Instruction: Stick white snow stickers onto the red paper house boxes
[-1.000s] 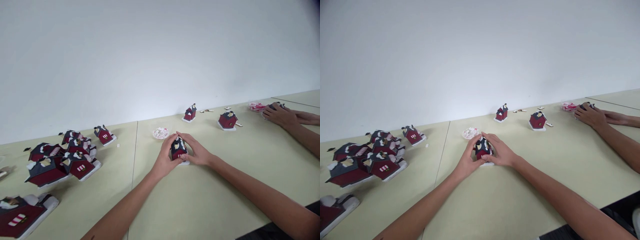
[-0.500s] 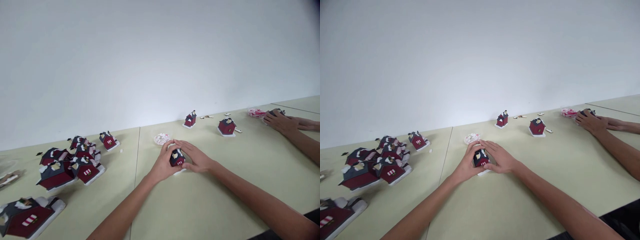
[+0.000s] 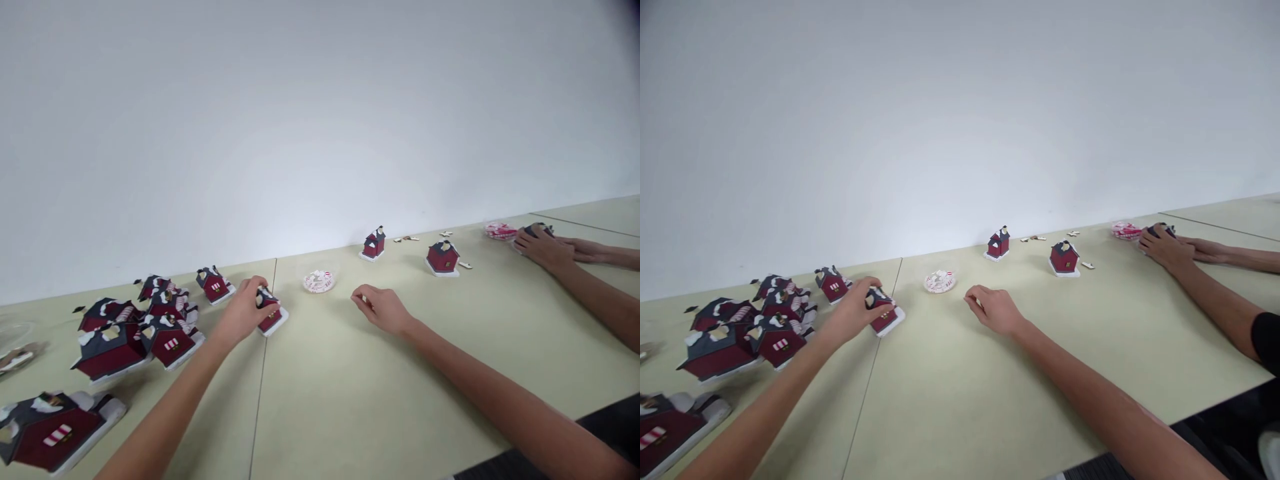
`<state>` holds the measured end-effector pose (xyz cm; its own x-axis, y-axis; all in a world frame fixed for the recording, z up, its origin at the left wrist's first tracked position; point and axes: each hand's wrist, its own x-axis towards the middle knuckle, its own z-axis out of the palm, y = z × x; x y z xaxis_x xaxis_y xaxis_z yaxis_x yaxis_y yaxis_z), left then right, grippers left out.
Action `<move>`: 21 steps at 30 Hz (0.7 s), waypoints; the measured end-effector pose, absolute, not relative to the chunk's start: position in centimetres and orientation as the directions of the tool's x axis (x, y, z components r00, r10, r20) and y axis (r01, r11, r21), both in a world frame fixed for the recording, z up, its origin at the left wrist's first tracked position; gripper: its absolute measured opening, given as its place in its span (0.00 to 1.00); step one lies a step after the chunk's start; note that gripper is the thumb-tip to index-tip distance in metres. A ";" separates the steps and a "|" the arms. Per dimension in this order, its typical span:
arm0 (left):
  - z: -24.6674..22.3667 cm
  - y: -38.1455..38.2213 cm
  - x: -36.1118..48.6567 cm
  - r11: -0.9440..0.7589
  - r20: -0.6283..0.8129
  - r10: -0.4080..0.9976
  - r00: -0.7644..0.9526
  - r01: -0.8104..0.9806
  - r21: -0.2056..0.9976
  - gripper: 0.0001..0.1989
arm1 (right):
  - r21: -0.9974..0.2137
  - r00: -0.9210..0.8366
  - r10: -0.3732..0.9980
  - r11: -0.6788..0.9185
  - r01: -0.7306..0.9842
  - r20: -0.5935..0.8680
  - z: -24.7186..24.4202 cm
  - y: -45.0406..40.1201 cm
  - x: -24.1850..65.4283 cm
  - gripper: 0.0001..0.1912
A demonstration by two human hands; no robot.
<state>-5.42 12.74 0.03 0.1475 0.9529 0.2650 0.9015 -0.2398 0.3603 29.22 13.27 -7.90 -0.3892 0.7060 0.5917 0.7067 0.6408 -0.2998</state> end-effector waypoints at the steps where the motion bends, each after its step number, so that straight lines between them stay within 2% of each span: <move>1: 0.5 12.8 -6.3 -0.205 0.251 0.959 0.130 0.933 0.297 0.23 | -0.289 -0.388 0.705 0.637 0.715 0.594 -7.7 13.5 29.5 0.12; 4: 1.7 13.2 -8.6 -0.079 0.186 0.981 0.055 0.988 0.129 0.23 | -0.309 -0.334 0.727 0.596 0.741 0.600 -7.0 14.1 30.7 0.11; 9: 3.4 13.9 -11.2 0.040 0.096 0.995 -0.036 0.998 -0.042 0.21 | -0.437 -0.182 0.786 0.501 0.747 0.591 -7.1 14.6 32.3 0.11; 12: 3.9 14.1 -12.1 0.058 0.137 0.990 -0.034 0.983 -0.175 0.18 | -0.450 -0.174 0.781 0.508 0.734 0.599 -7.3 14.4 32.0 0.11; 15: 4.5 13.4 -11.2 0.089 0.236 0.972 -0.015 0.948 -0.306 0.19 | -0.453 -0.219 0.771 0.551 0.701 0.598 -7.0 13.8 30.8 0.12; 16: 4.7 12.9 -10.2 0.077 0.268 0.963 0.010 0.946 -0.314 0.20 | -0.466 -0.235 0.768 0.568 0.678 0.595 -6.8 13.5 30.1 0.11; 18: 5.2 11.4 -7.0 -0.033 0.333 0.935 0.120 0.966 -0.256 0.19 | -0.536 -0.274 0.781 0.596 0.598 0.561 -6.4 12.6 28.1 0.11; 21: 5.8 8.0 0.4 -0.370 0.448 0.805 0.388 0.920 -0.131 0.16 | -0.661 -0.344 0.809 0.587 0.468 0.476 -6.3 10.5 23.7 0.12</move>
<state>0.37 8.00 5.77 0.3883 0.8052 0.4482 0.9196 -0.3703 -0.1314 23.74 10.49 -6.33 -0.3436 0.8095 0.4762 0.4679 0.5872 -0.6605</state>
